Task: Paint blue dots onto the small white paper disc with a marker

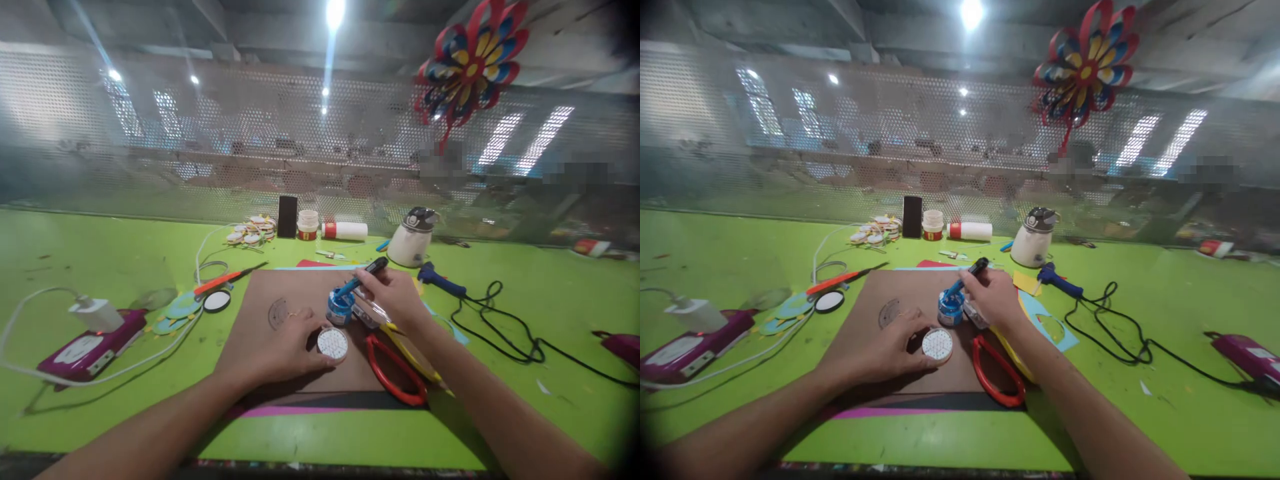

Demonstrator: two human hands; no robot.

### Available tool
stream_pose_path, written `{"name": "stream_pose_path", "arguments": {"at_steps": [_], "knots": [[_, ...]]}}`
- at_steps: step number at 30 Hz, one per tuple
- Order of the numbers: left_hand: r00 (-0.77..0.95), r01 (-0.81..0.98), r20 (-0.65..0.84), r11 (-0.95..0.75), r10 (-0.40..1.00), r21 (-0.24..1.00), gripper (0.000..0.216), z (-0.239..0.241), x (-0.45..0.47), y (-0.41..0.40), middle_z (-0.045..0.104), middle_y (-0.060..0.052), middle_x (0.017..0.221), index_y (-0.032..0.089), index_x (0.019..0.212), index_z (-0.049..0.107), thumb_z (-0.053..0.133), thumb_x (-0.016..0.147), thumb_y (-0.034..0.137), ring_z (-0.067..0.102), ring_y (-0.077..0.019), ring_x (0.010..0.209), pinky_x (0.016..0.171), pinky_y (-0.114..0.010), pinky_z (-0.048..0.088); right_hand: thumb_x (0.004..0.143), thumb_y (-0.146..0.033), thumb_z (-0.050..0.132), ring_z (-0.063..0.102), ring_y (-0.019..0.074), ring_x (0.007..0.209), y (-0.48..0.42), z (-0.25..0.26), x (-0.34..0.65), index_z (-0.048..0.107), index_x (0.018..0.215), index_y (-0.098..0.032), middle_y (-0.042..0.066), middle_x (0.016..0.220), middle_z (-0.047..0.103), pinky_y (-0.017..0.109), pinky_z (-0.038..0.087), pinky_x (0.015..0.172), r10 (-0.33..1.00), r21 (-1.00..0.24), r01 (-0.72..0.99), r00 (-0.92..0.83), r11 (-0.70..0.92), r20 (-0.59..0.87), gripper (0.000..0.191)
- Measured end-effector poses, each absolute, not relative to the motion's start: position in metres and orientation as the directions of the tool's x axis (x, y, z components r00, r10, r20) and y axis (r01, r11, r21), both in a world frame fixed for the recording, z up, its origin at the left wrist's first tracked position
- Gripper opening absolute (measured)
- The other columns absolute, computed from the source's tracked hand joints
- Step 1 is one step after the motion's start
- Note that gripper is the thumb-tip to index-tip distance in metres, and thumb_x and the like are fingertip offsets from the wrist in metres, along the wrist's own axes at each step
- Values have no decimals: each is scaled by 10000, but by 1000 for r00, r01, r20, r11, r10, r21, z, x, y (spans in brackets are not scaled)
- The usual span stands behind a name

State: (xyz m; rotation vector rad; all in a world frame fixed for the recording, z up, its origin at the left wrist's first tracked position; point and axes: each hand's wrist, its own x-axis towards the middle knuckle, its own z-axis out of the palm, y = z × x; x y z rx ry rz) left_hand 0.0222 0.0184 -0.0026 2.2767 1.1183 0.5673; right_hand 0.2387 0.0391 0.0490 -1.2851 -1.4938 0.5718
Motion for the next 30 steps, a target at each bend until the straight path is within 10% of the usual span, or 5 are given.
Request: {"name": "stream_pose_path", "arguments": {"at_steps": [15,30], "knots": [[568,603,77,-478,819,638,374,4,21,15,551,-43,1036,229,1066,662,767,749,396,527,-233,961,842,-358,440,662,-451,795,467,83,430,24,48,249,610,697,-162,-19,491,564,208,393,433,997,-960,-276,45,-47,-62,345],[617,577,106,-540,780,613,386,6,20,16,596,-47,1110,222,1114,633,726,809,438,537,-231,1007,892,-367,430,857,-371,662,579,123,483,-5,47,242,633,851,-186,-20,552,638,232,488,499,983,-937,305,-110,173,146,188]]}}
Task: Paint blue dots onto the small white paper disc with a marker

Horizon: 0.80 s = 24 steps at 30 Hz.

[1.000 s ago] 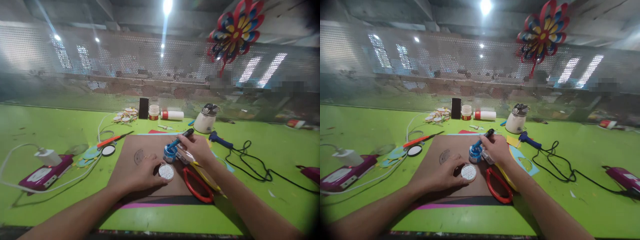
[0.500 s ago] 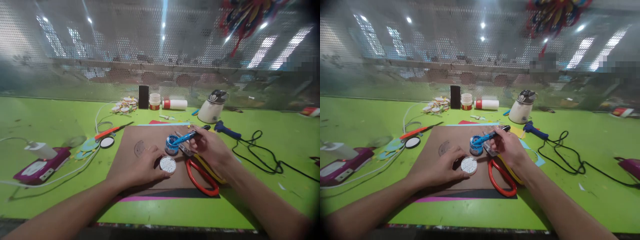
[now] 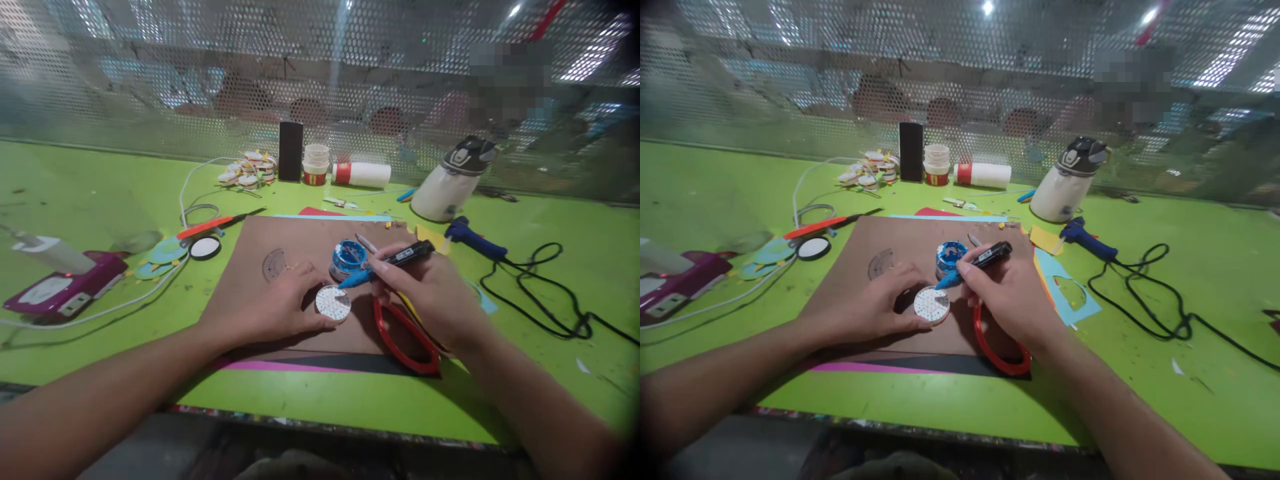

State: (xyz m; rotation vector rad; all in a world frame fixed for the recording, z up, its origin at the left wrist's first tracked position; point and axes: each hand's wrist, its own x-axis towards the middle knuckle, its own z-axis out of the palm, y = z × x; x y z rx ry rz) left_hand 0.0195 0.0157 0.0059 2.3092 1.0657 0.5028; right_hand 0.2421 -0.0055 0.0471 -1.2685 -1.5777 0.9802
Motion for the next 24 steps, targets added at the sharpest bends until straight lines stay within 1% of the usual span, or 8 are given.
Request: {"name": "stream_pose_path", "arguments": {"at_steps": [2,4,10,15,17,21,24], "knots": [[617,573,112,-542,779,614,388,5,19,16,595,-38,1105,226,1118,630,733,804,428,543,-222,993,893,-357,431,863,-367,642,582,126,474,-9,48,238,636,836,-192,-23,536,637,232,488,499,977,-898,387,-117,211,180,177],[612,574,117,-540,782,615,400,4,19,16,595,-34,1095,228,1119,629,746,789,422,547,-219,986,892,-350,432,870,-383,633,582,127,470,-12,46,235,638,839,-198,-30,521,629,229,481,495,971,-870,431,-108,238,212,188],[591,617,93,-523,802,588,405,5,22,16,594,-43,1027,201,1064,640,775,753,424,553,-238,971,835,-353,443,878,-384,626,563,131,483,-15,36,230,653,831,-200,-32,537,614,240,475,503,955,-838,460,-98,293,280,191],[582,609,111,-523,805,596,457,6,24,17,592,-54,1078,206,1065,622,803,720,443,546,-251,1021,864,-369,442,854,-364,649,529,121,468,-16,37,228,669,782,-199,-34,533,599,244,456,503,928,-789,522,-15,325,372,181],[567,625,102,-507,818,594,457,6,25,16,591,-55,1064,202,1045,622,804,713,459,545,-250,1000,846,-367,440,850,-354,652,515,118,465,-17,37,227,669,770,-200,-37,530,586,244,444,499,911,-760,550,-4,346,412,174],[528,666,96,-482,844,569,418,7,27,12,579,-38,1002,194,980,617,788,714,466,543,-225,899,765,-340,430,856,-358,643,538,123,471,-18,34,225,670,779,-196,-38,530,584,244,458,504,923,-782,524,-22,337,384,181],[514,682,92,-471,853,560,413,9,29,11,577,-32,970,187,942,606,780,708,479,533,-216,860,742,-334,422,864,-364,638,558,122,485,-18,32,224,671,791,-188,-34,554,605,242,474,518,928,-796,507,-21,330,371,193]]}}
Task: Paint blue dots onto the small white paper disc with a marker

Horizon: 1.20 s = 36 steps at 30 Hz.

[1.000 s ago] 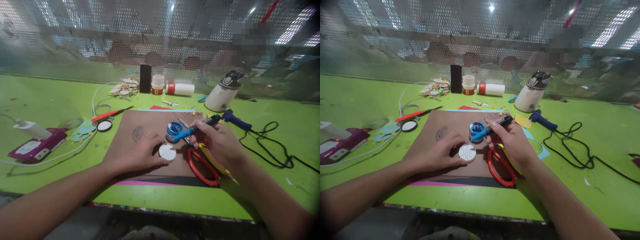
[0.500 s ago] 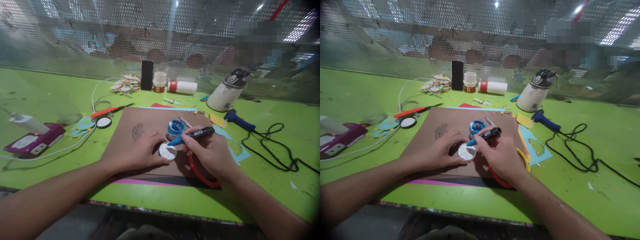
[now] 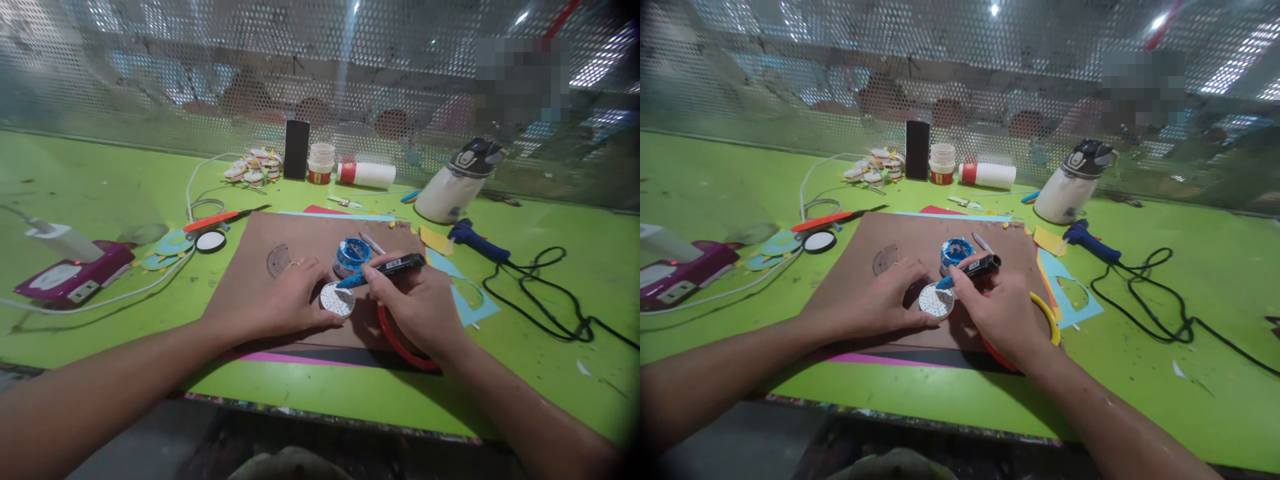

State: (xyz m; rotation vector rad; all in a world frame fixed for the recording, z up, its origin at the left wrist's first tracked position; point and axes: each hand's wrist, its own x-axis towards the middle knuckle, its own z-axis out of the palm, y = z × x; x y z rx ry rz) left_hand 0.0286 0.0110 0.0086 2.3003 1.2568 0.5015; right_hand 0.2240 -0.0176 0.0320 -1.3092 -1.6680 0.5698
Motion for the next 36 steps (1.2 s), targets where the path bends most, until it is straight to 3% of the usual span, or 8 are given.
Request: {"name": "stream_pose_path", "arguments": {"at_steps": [22,36], "knots": [[530,652,117,-492,840,577,435,4,28,13,609,-39,1027,212,1012,627,786,702,474,558,-235,907,808,-364,444,830,-324,678,558,138,459,-16,36,228,666,770,-197,-22,529,585,267,478,475,878,-806,491,151,331,453,141],[554,647,124,-520,823,558,427,6,28,14,606,-47,1043,203,1016,629,783,725,473,552,-245,948,796,-354,433,834,-279,675,540,126,446,-19,38,224,649,754,-209,-27,529,584,256,467,458,868,-807,476,160,350,471,109]]}}
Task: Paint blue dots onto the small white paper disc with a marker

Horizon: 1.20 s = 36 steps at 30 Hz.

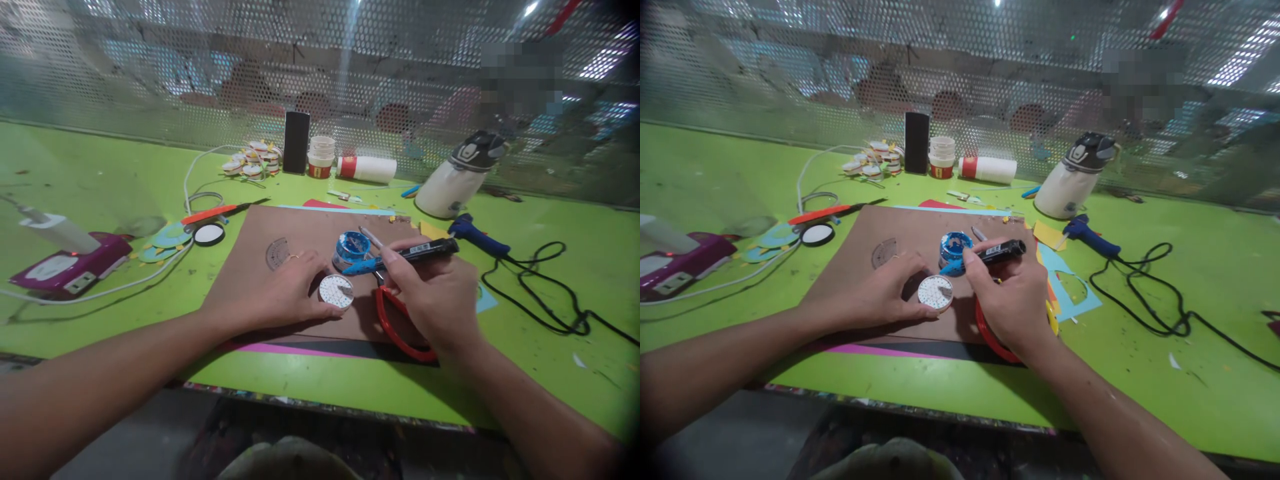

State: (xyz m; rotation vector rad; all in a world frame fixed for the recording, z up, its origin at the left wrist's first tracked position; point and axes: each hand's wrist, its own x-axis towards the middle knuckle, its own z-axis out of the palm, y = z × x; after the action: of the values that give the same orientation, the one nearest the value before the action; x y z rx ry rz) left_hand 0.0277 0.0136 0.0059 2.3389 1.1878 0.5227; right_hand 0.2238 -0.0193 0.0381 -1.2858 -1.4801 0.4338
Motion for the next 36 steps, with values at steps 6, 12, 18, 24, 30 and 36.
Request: {"name": "stream_pose_path", "arguments": {"at_steps": [6,12,18,24,30,36], "knots": [[560,645,122,-523,820,557,421,6,27,14,607,-51,1015,202,1005,627,762,735,495,544,-244,917,758,-353,422,817,-265,678,531,121,428,-18,37,223,655,730,-200,-27,515,594,239,432,416,853,-785,486,140,384,503,111],[562,637,143,-537,814,553,426,3,26,15,605,-51,1007,199,1007,632,754,735,503,545,-247,919,755,-352,421,828,-285,655,536,110,434,-21,33,219,667,765,-171,-38,506,584,225,444,443,881,-769,488,-1,413,473,130],[572,620,155,-548,806,561,402,1,26,16,596,-60,1017,193,999,627,759,739,470,540,-251,941,778,-369,432,836,-303,650,525,97,441,-20,27,218,674,807,-146,-26,543,616,217,420,426,902,-787,462,-73,409,426,162],[570,634,143,-544,809,550,409,2,26,16,603,-64,1021,187,994,624,761,736,475,543,-256,940,778,-376,440,843,-306,651,521,97,450,-19,24,219,678,822,-147,-27,547,617,222,422,442,904,-778,479,-93,407,416,163],[561,621,162,-542,812,566,393,0,26,15,601,-53,1012,200,991,614,761,737,461,540,-248,934,771,-367,436,843,-306,652,536,102,456,-18,23,220,673,814,-159,-34,546,620,226,450,460,904,-771,489,-100,408,415,152],[569,627,149,-544,809,558,398,2,27,16,602,-66,1010,179,996,622,762,736,446,544,-258,949,780,-370,436,851,-314,650,586,118,505,-18,22,219,677,821,-162,-11,618,673,238,490,496,892,-755,494,-108,431,438,157]]}}
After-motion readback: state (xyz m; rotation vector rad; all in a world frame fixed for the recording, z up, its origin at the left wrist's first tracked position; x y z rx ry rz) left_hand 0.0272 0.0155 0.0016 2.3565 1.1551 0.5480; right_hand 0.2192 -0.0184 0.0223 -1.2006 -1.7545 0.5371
